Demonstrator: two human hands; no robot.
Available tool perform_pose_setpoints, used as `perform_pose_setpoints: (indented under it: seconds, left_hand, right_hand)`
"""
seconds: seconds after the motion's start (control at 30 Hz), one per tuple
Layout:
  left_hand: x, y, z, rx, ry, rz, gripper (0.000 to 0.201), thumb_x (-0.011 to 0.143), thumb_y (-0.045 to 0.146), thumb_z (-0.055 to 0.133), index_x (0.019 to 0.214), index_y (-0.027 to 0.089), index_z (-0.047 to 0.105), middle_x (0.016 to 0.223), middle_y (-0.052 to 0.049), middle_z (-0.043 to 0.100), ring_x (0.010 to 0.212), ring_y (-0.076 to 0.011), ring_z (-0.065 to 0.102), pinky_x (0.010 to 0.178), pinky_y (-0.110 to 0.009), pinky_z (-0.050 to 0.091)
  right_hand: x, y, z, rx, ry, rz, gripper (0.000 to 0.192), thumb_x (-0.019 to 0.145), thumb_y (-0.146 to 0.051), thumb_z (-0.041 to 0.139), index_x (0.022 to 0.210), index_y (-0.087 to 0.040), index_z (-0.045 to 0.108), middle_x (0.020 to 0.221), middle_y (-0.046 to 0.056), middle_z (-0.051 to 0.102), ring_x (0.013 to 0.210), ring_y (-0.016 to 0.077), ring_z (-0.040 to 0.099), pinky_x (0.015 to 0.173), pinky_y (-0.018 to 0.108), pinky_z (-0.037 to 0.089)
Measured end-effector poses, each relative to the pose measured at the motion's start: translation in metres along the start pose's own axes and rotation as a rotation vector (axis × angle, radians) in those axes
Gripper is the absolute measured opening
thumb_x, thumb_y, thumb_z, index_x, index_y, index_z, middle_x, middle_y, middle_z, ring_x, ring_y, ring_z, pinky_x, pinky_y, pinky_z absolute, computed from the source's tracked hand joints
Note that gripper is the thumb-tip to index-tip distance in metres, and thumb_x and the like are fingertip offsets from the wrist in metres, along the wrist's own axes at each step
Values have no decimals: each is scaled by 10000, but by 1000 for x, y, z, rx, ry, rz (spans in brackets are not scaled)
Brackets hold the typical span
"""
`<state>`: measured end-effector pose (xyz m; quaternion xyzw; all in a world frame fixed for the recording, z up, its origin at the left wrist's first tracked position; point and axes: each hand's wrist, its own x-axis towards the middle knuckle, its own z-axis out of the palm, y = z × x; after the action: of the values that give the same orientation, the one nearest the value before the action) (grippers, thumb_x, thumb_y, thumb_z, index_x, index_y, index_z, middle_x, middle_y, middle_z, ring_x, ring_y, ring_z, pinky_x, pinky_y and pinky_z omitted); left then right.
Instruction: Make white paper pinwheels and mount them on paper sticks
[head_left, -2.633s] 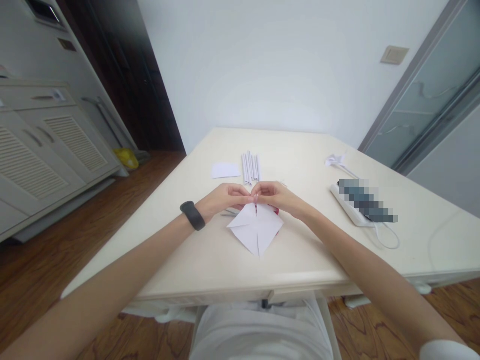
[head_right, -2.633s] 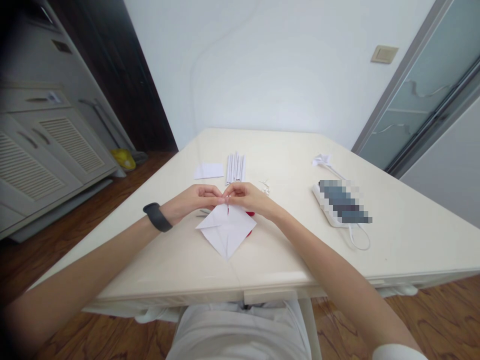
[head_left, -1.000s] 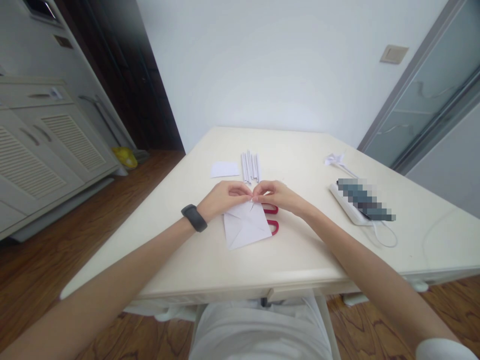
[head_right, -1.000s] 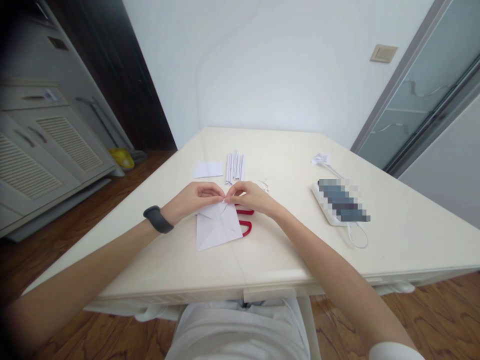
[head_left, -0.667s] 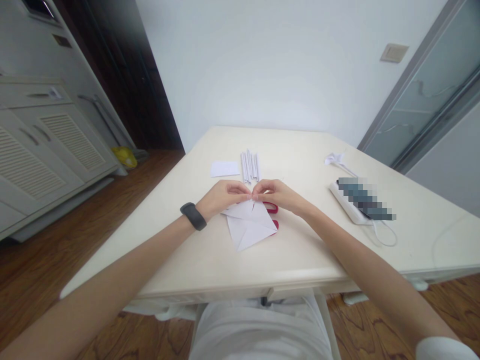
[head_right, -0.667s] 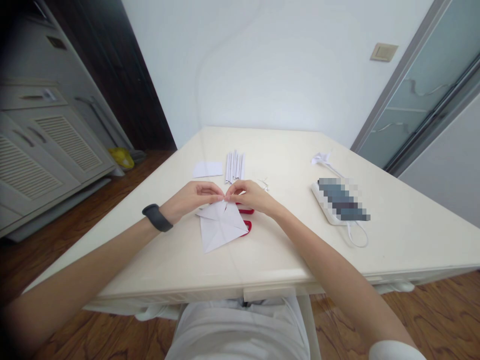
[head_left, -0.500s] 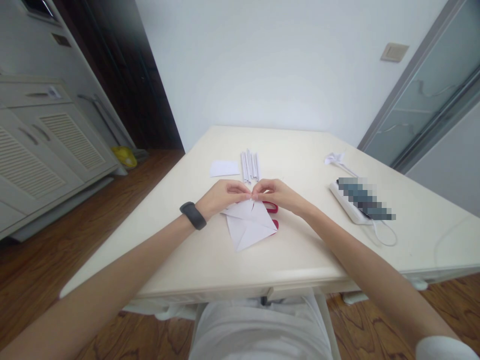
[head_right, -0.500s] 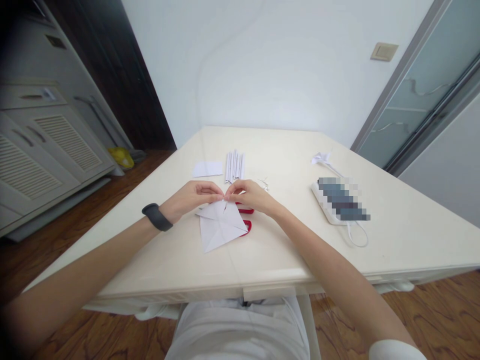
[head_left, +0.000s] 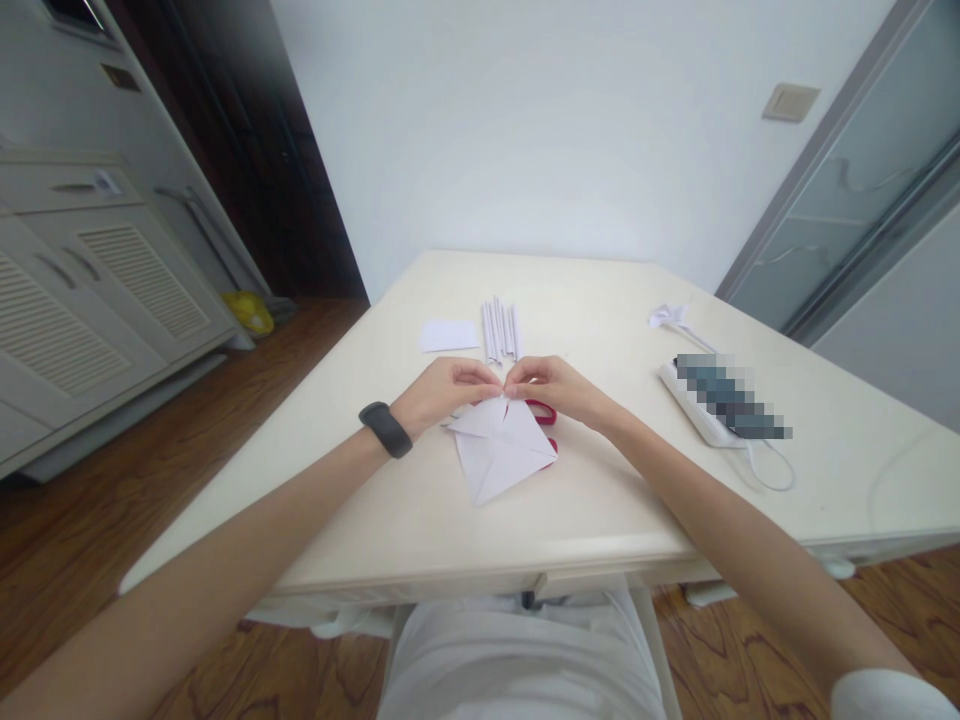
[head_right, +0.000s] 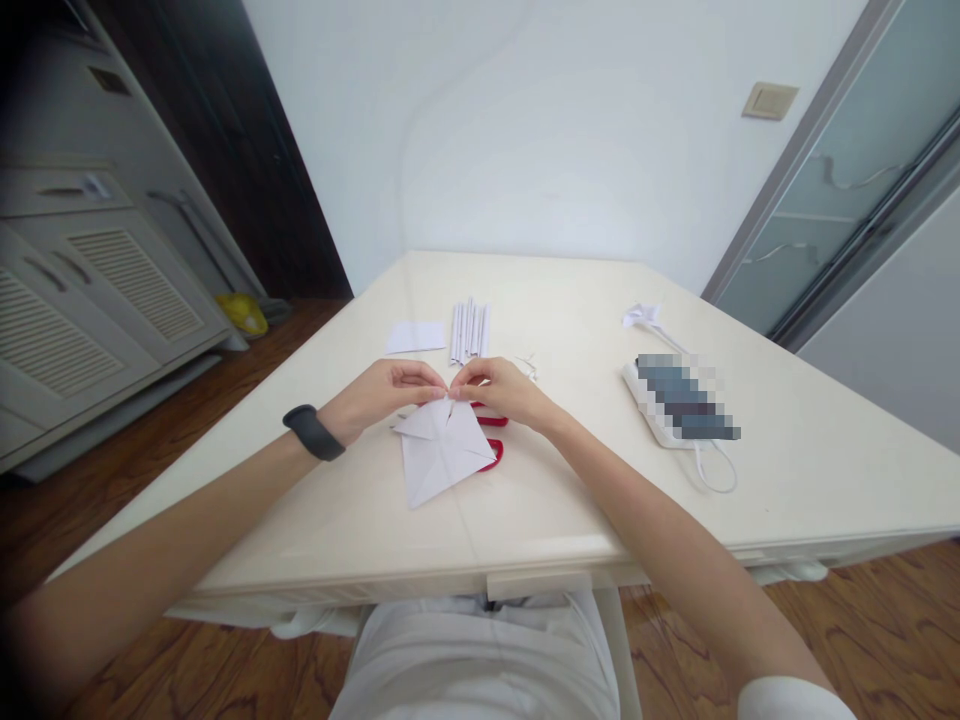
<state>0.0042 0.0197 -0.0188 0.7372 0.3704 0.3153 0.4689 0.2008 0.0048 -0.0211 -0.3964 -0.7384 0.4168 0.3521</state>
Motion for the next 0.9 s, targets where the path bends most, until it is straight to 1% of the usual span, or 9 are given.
perform_pose_setpoints:
  seconds: [0.33,0.47,0.57,0.77,0.9]
  left_hand:
    - [0,-1,0,63,14,-27,226,714,362,616,802,155,642,787,-47,668,718,-170,599,609,-266,428]
    - [-1,1,1,76,23,-26,230,719,367,607,806,158,645,781,-43,664,696,-162,590,590,-258,418]
    - [-1,1,0,76,25,-23,235,716,368,612,802,152,647,778,-45,664,699,-164,591,593,-259,416]
    - [0,1,0,53,14,-18,235,709,367,625,796,150,648,778,-50,671,714,-167,597,614,-266,422]
    - [0,0,0,56,14,-22,240,704,373,628,797,152,647,790,-53,674,725,-175,604,619,-272,428]
  right_hand:
    - [0,-3,1,-2,11,-6,125,730,-253,575,738,-141,629,732,15,601,657,108,530,602,237,411]
    - [0,-3,1,8,19,-16,129,730,-257,575,746,-142,634,762,23,613,699,122,555,640,252,429]
    - [0,-2,1,10,21,-17,130,726,-261,580,738,-142,633,779,27,613,722,130,562,651,258,435]
    - [-1,-4,2,8,19,-5,122,724,-256,579,722,-144,625,747,16,595,668,111,535,604,240,420]
    - [0,-4,2,7,17,-3,112,724,-244,576,725,-142,624,765,20,595,683,115,545,619,243,428]
